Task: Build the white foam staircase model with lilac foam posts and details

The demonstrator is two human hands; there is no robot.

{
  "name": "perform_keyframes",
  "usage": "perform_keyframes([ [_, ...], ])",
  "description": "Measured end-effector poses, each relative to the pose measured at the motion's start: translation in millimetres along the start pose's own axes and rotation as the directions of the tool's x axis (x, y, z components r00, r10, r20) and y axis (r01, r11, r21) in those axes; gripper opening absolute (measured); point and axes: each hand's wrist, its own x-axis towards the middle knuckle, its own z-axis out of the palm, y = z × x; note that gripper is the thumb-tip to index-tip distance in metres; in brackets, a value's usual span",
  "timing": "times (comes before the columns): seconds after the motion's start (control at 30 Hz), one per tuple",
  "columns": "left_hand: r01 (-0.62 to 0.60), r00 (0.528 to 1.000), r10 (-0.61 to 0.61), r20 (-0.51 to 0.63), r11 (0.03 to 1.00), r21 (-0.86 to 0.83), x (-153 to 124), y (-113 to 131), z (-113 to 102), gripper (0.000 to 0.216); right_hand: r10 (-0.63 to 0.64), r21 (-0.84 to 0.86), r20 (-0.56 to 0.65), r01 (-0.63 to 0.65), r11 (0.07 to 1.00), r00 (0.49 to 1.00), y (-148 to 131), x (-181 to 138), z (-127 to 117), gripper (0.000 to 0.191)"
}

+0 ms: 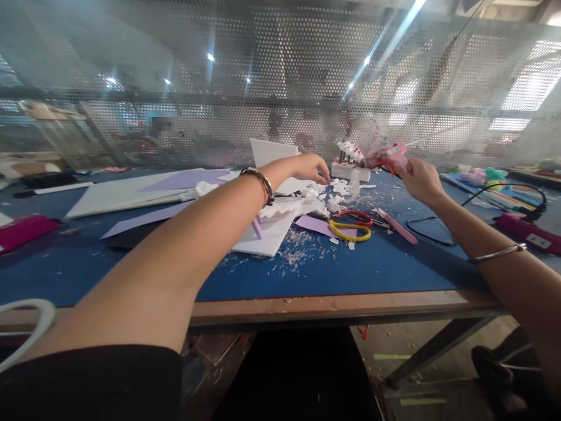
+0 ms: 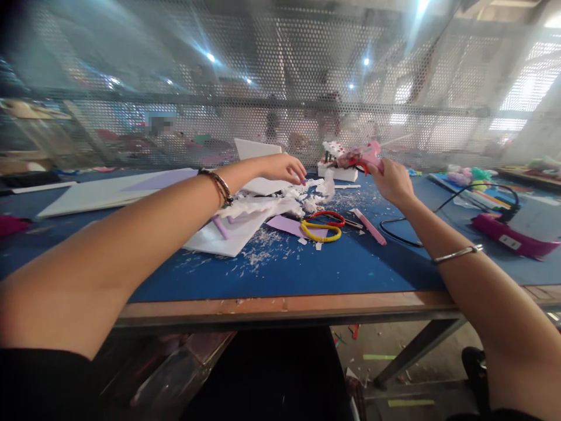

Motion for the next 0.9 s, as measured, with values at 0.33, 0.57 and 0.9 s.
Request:
perform_keyframes([
  [0.33, -0.025, 1.0, 0.026, 0.003, 0.981, -0.191, 4.3, 19.5, 9.1, 0.035, 0.04, 0.075, 0.013, -0.041, 0.996, 0.999, -13.4, -5.3, -6.1, 0.03],
  [0.57, -0.047, 0.998, 0.052, 0.022, 0.981, -0.187, 6.8, 14.3, 13.0, 0.039, 0.045, 0.109, 0.03, -0.048, 0.993, 0.999, -15.2, -6.6, -7.1, 0.033],
  [0.9, -0.077, 0.984, 0.13, 0.12, 0.925, -0.372, 3.7, 22.7, 12.6, 0.043, 0.015, 0.153, 0.042, -0.022, 0.988, 0.999, -15.3, -6.2, -3.2, 0.037],
])
